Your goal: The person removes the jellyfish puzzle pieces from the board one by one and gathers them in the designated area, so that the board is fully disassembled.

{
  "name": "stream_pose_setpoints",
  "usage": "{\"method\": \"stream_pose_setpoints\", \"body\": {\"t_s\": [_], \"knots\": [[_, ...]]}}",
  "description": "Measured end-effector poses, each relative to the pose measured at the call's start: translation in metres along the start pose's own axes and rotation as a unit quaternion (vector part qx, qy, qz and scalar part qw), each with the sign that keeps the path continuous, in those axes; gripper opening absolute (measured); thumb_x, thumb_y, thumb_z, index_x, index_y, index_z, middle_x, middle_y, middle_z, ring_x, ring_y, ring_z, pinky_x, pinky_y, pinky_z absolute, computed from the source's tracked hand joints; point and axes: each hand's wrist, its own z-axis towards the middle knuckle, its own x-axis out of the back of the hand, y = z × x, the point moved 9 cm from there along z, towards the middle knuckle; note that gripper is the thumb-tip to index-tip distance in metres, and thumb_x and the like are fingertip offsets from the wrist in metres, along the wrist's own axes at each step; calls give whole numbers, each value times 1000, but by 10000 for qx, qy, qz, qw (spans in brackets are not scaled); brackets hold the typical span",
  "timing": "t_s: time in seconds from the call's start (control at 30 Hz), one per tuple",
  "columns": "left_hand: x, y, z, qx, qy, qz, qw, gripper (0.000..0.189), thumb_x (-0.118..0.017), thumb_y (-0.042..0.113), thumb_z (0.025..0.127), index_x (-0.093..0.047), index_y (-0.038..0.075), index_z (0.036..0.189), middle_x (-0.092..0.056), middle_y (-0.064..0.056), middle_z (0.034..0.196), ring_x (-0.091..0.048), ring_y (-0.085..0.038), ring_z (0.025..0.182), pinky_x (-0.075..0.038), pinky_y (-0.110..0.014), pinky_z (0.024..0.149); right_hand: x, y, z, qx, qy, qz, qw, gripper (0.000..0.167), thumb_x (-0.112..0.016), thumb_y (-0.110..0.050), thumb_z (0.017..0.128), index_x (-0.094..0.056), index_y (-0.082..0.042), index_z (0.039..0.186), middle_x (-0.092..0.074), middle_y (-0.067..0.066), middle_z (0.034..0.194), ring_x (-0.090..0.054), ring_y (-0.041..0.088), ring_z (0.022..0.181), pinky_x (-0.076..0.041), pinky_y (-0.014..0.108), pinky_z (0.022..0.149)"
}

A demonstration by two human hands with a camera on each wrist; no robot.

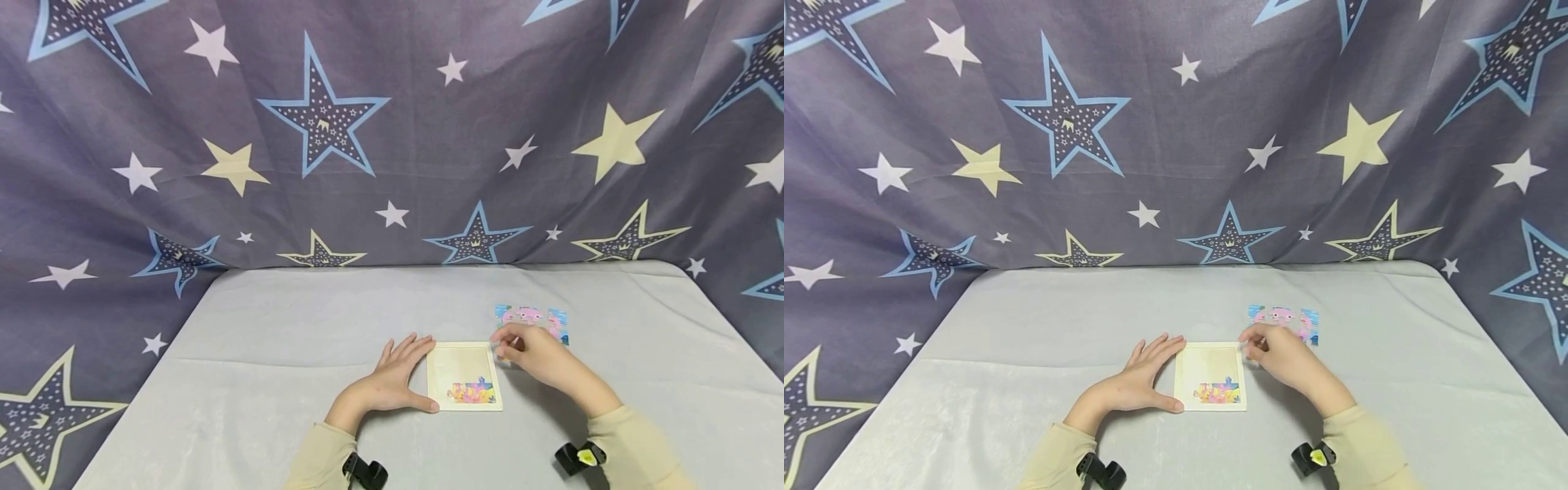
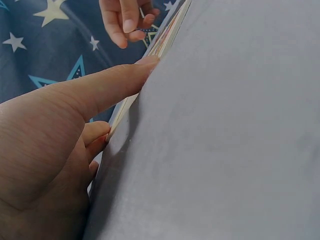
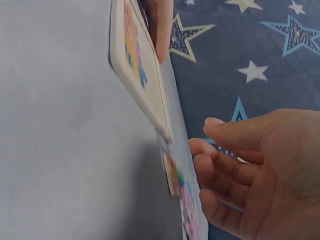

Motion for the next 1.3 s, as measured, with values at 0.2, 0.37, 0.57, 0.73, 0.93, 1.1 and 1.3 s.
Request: {"method": "stream_pose_setpoints", "body": {"t_s": [0.2,0.37,0.57,0.73,0.93,1.1,1.3], "knots": [[0,0,0,8,20,27,10000,105,-87,37,75,-32,14,160,-26,-5,170,-8,-29,161,8,-58,128,-11,-17,-4,257,-208,-40,9994,13,-69,-6,93,-73,-3,106,-67,-1,84,-53,6,69,-46,20,59],[-1,-1,0,-5,28,81,10000,105,-87,38,75,-31,14,160,-25,-5,170,-8,-30,161,8,-59,128,-22,-30,-7,555,-463,-70,9974,13,-70,-8,93,-73,-5,105,-66,-4,84,-51,2,67,-45,20,56],[-1,-1,0,-7,3,125,9999,105,-87,38,76,-30,14,161,-24,-5,170,-7,-30,161,7,-58,128,-36,-37,-11,587,-701,-18,9958,13,-73,-7,91,-73,-8,104,-63,-7,82,-49,0,66,-44,19,55],[-1,0,-1,0,3,126,9999,105,-86,38,76,-30,13,161,-24,-5,170,-7,-30,161,7,-59,128,-45,-42,-13,601,-852,16,9945,15,-76,-10,89,-72,-9,104,-62,-7,82,-49,0,67,-45,19,59],[0,2,-2,-4,-5,80,10000,104,-86,38,76,-30,13,161,-24,-6,170,-7,-30,161,8,-59,128,-50,-49,-15,850,-851,-316,9922,16,-78,-8,87,-72,-11,102,-60,-9,83,-48,-1,70,-45,18,62],[-1,2,-2,9,4,86,10000,105,-86,38,76,-30,12,161,-24,-6,170,-7,-30,161,8,-59,128,-52,-50,-17,1011,-786,-627,9898,20,-80,-9,84,-72,-11,102,-60,-8,84,-48,1,72,-43,18,63],[0,1,-2,-8,-8,89,10000,105,-86,39,76,-30,13,161,-23,-5,171,-7,-30,161,8,-59,128,-55,-49,-17,1061,-872,-724,9879,25,-82,-11,82,-73,-13,105,-58,-9,85,-44,-1,69,-41,18,61]]}}
